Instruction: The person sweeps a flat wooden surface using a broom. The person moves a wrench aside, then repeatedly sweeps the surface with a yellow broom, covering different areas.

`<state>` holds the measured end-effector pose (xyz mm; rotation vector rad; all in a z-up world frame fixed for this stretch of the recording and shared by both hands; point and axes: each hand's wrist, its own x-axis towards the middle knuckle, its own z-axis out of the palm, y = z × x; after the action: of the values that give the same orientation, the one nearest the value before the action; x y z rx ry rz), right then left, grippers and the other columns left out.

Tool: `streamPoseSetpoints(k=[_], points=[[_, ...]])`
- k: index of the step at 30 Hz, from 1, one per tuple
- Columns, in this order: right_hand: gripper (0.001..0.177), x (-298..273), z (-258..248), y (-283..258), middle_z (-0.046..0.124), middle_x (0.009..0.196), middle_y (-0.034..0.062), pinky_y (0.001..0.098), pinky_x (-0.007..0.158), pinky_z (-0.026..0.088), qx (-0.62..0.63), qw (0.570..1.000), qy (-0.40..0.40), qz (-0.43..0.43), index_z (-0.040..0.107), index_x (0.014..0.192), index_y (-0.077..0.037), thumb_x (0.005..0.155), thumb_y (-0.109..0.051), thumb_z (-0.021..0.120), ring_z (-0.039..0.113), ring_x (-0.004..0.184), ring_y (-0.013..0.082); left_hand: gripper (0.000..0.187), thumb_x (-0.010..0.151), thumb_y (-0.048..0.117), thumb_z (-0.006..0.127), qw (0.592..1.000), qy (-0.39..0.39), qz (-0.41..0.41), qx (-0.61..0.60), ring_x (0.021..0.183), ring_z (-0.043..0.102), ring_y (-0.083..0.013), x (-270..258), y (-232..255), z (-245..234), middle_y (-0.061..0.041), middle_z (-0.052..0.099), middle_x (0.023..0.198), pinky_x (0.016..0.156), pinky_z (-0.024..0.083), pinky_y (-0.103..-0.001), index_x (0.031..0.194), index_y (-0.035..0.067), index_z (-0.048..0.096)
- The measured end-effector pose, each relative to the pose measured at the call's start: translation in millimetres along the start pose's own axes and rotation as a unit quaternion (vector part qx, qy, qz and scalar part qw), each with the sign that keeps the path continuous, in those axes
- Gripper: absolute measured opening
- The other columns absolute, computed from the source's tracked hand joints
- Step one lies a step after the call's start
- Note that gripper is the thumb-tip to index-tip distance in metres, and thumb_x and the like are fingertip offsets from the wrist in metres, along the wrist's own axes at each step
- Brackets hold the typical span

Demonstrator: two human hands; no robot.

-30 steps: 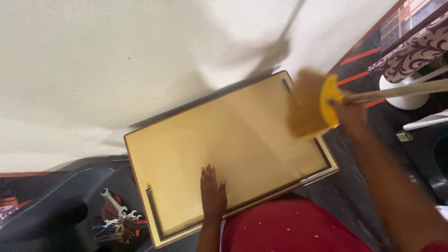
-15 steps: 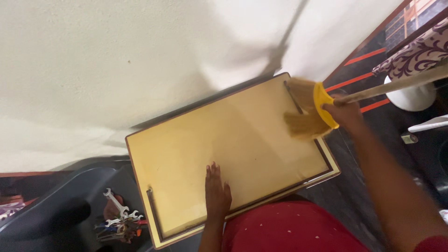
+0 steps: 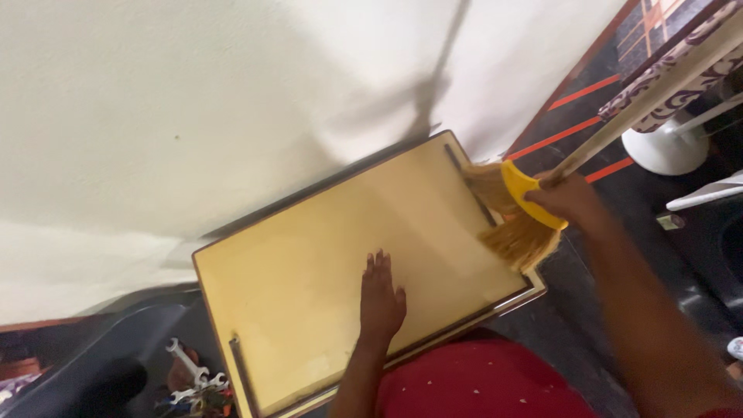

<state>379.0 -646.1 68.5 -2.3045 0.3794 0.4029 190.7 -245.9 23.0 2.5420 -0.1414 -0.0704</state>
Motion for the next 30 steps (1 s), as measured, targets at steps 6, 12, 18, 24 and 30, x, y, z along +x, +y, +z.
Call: streamPoseSetpoints(k=[6, 12, 18, 24, 30], points=[[0.059, 5.1, 6.7, 12.7, 0.074, 0.114, 0.0185, 0.0431, 0.090, 0.056, -0.099, 0.990, 0.037, -0.092, 0.074, 0.125, -0.009, 0.076, -0.041, 0.083, 0.071, 0.106, 0.0304, 0.077, 0.094, 0.020, 0.062, 0.995, -0.064, 0.016, 0.070, 0.153, 0.019, -0.0409, 28.2, 20.0, 18.0, -0.025, 0.022, 0.164, 0.121, 0.022, -0.053, 0.155, -0.005, 0.023], [0.043, -6.4, 5.5, -32.5, 0.076, 0.093, 0.0141, 0.0380, 0.078, 0.059, 0.019, 0.987, 0.094, -0.133, 0.075, 0.116, -0.006, 0.085, -0.035, 0.078, 0.076, 0.088, 0.0233, 0.077, 0.094, 0.020, 0.061, 0.995, -0.069, 0.023, 0.066, 0.154, 0.017, -0.0390, 46.5, 42.4, 18.5, -0.023, 0.021, 0.166, 0.122, 0.020, -0.051, 0.156, -0.004, 0.023], [0.040, 4.0, -9.8, -62.4, 0.076, 0.089, 0.0102, 0.0346, 0.072, 0.058, 0.134, 0.965, 0.066, -0.215, 0.073, 0.119, -0.006, 0.088, -0.031, 0.072, 0.074, 0.082, 0.0197, 0.076, 0.096, 0.020, 0.060, 0.992, -0.108, -0.014, 0.068, 0.156, 0.013, -0.0381, 56.6, 52.0, 23.1, -0.022, 0.018, 0.167, 0.123, 0.018, -0.051, 0.157, -0.003, 0.021], [0.049, 28.6, -0.8, -11.9, 0.075, 0.101, 0.0145, 0.0411, 0.083, 0.056, -0.085, 0.983, -0.008, -0.164, 0.073, 0.124, -0.013, 0.081, -0.037, 0.076, 0.072, 0.094, 0.0270, 0.077, 0.094, 0.019, 0.061, 0.993, -0.097, -0.028, 0.058, 0.155, 0.013, -0.0386, 54.1, 55.9, 30.3, -0.023, 0.016, 0.167, 0.123, 0.018, -0.051, 0.156, -0.004, 0.022], [0.053, 9.3, -18.0, 14.6, 0.078, 0.101, 0.0129, 0.0411, 0.083, 0.058, -0.058, 0.990, -0.077, -0.107, 0.074, 0.121, -0.014, 0.074, -0.037, 0.077, 0.076, 0.092, 0.0273, 0.077, 0.093, 0.018, 0.063, 0.992, -0.099, -0.049, 0.057, 0.156, 0.014, -0.0380, 54.7, 61.2, 20.9, -0.022, 0.018, 0.167, 0.124, 0.019, -0.050, 0.155, -0.004, 0.024]])
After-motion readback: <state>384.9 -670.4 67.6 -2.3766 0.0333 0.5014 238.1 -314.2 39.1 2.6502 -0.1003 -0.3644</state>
